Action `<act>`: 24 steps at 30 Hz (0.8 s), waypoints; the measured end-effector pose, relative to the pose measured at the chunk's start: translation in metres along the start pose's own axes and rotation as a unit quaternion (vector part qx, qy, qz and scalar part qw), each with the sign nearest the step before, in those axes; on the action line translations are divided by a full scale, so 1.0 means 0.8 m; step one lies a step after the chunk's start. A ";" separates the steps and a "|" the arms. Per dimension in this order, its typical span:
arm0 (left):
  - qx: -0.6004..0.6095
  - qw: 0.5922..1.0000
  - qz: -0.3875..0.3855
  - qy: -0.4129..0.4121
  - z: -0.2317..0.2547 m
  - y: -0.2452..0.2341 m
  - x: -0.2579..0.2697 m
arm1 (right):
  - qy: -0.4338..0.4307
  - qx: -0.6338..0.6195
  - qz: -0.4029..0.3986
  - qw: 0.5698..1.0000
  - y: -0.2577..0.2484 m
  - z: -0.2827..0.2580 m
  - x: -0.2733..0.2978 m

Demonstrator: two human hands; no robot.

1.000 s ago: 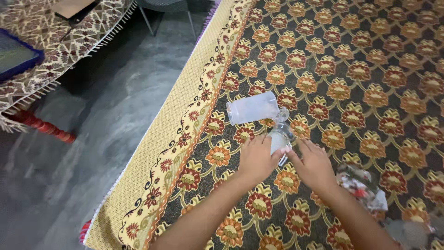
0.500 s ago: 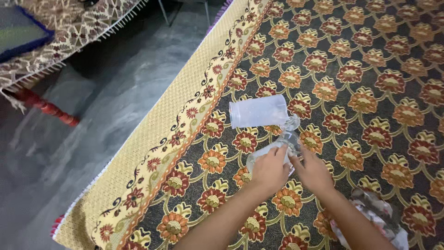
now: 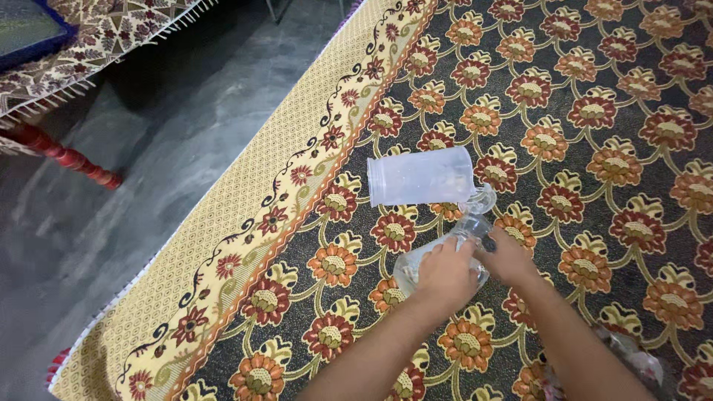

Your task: The person cleans a plastic pitcher and several small glass objects with a cloth while sitting on a bed.

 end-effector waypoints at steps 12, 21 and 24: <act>0.007 0.995 -0.092 -0.027 -0.026 0.022 -0.009 | 0.112 -0.353 -0.029 0.929 0.045 0.079 -0.049; 0.037 0.999 -0.038 -0.005 -0.008 0.006 0.004 | 0.142 -0.388 -0.105 0.905 0.024 0.008 0.032; 0.068 0.995 -0.066 -0.044 0.000 0.005 0.016 | 0.121 -0.344 -0.063 0.929 0.023 0.004 0.042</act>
Point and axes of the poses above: each hand's wrist, its own x-axis away from the middle knuckle, its own y-axis out of the palm, z = x × y, the point moved 7 cm from there along -x, towards the middle knuckle, and after that the axes turned 8 degrees about -z, right-handed, at the moved point
